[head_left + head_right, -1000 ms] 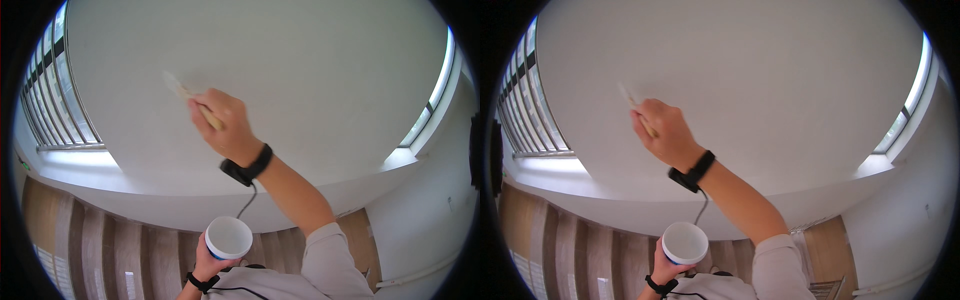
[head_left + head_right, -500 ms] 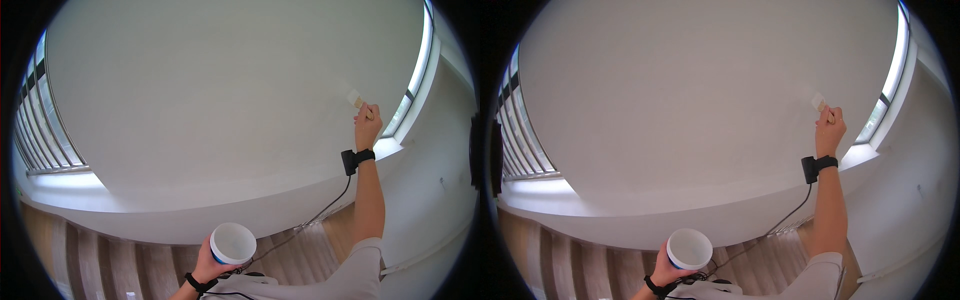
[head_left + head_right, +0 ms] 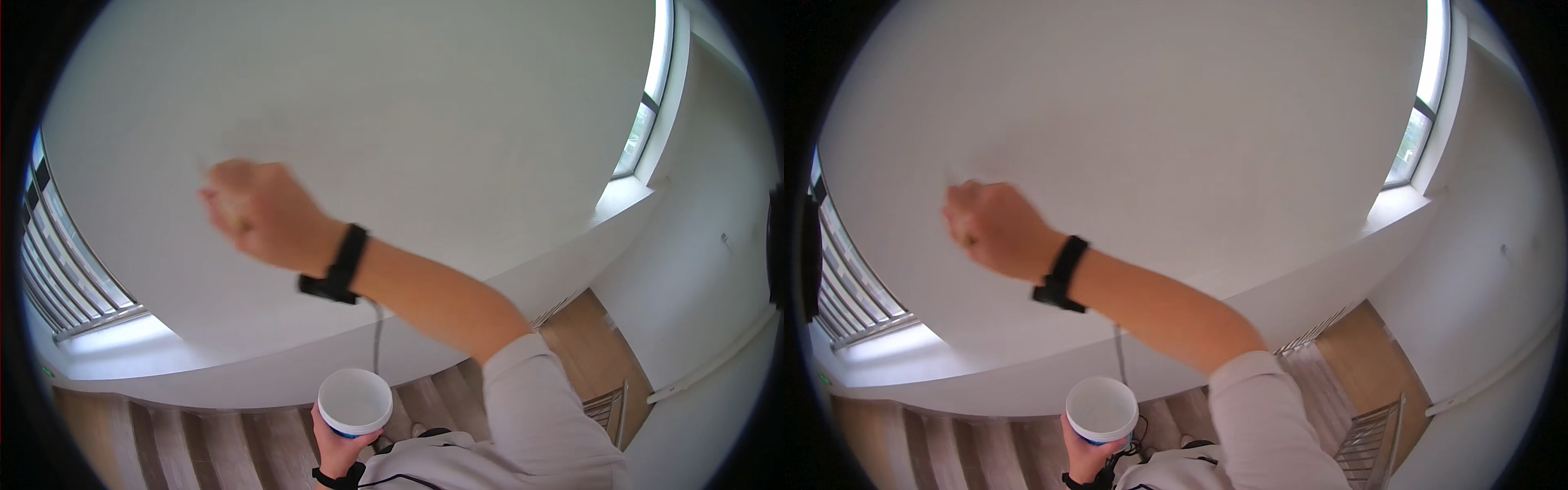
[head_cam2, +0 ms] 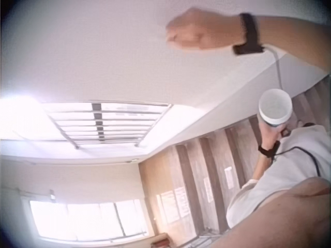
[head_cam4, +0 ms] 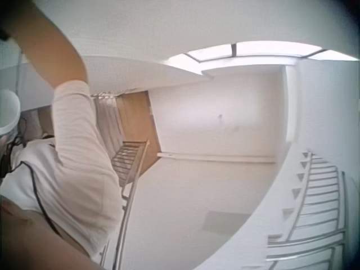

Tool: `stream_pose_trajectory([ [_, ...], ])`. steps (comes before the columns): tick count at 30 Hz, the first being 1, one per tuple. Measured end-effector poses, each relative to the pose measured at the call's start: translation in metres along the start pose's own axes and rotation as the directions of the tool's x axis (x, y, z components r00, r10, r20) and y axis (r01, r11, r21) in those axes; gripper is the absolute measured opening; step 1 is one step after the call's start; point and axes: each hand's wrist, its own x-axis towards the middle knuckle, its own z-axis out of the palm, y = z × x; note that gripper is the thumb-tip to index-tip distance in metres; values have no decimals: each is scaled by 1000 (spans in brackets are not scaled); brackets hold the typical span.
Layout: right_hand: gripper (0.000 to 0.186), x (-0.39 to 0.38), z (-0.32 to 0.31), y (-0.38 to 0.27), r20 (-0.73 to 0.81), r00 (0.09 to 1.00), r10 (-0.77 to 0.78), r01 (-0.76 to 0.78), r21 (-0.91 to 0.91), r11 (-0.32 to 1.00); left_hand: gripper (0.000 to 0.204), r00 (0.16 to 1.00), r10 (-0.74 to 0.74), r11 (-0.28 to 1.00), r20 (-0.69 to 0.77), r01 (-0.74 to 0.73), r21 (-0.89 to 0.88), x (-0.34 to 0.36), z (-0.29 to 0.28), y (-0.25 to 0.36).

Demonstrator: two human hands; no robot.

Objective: Painting the ceiling and upper wall edge above a staircase with a brush.

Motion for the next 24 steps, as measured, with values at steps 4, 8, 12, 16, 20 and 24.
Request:
stream_pose_trajectory([
  [4, 37, 16, 14, 15, -110, 992, 68, -56, 103, 993, 116, 1000, 10, 1000, -24, -10, 2, 3, 2, 0],
  [8, 25, -3, -86, 48, -173, 914, 366, -351, 112, 930, 115, 998, 54, 996, 19, -55, 76, 16, 2, 20],
  [12, 12, -43, -215, 64, -295, 836, 462, -469, 53, 882, 115, 996, 73, 992, 56, -78, 101, 29, -3, 22],
  [16, 16, -83, -337, 78, -506, 750, 427, -597, -240, 765, 115, 994, 74, 995, 82, -80, 64, 39, 8, 31],
  [20, 19, -103, -399, 78, -616, 711, 339, -689, -514, 510, 113, 994, 43, 995, 99, -51, 81, 34, 8, 32],
  [24, 19, -88, -381, 83, -530, 792, 303, -600, -581, 550, 110, 999, 21, 995, 49, -26, 96, 32, 18, 21],
])
